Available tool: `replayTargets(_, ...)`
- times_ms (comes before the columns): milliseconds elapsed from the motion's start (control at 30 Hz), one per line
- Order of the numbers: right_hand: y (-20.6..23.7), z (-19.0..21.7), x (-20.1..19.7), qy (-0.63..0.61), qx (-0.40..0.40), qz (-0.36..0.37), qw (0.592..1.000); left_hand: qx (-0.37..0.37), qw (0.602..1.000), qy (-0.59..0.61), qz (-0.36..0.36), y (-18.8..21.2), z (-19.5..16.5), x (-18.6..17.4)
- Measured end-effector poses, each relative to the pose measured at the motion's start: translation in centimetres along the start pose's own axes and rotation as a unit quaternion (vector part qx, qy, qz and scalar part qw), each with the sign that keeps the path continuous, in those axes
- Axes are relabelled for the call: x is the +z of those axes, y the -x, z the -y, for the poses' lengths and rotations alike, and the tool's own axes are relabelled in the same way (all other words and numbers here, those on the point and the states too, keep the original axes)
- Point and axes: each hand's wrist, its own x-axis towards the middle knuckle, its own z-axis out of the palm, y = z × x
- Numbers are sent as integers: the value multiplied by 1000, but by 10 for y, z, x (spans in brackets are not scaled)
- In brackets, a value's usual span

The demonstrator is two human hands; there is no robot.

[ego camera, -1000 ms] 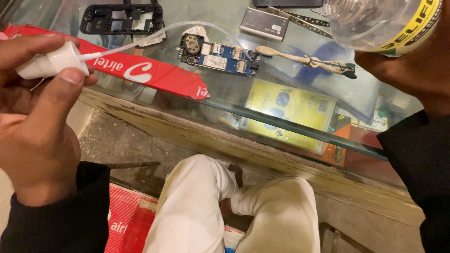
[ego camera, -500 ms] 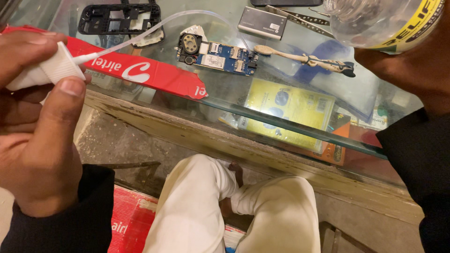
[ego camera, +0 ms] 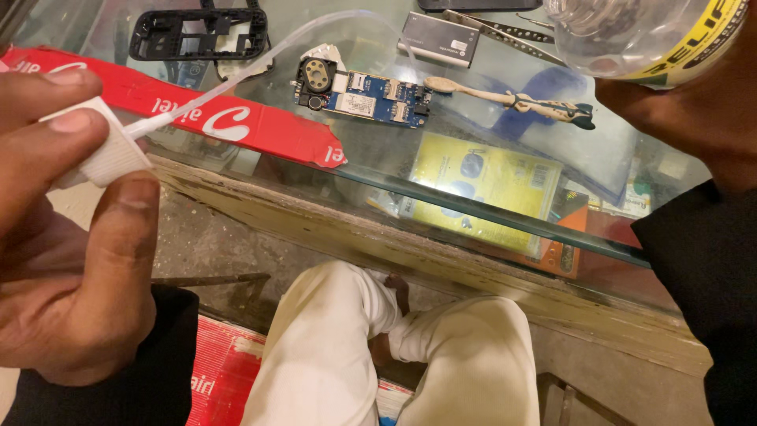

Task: The person uses tweezers to adjust components on a blue circuit board, then cleans it with a toothbrush and liquid from a bottle. They then attach a screen assembly to the board and place it into a black phone casing.

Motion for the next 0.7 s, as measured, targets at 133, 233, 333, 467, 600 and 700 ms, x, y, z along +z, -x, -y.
replayTargets(133,0,0,0,-2,-1,0,1000,38,998,-46,31,-4,0,-4)
replayTargets(233,0,0,-1,-2,1,0,1000,53,996,-54,35,-7,3,-7)
replayTargets(333,0,0,0,-3,0,1,1000,66,996,-58,32,-7,5,-8)
replayTargets(467,0,0,0,-3,-1,1,1000,92,993,-67,31,-7,3,-8)
replayTargets(600,0,1,0,-4,-2,2,1000,154,981,-103,53,-13,0,-11)
replayTargets(700,0,1,0,-5,-1,0,1000,217,964,-133,74,-23,0,-16)
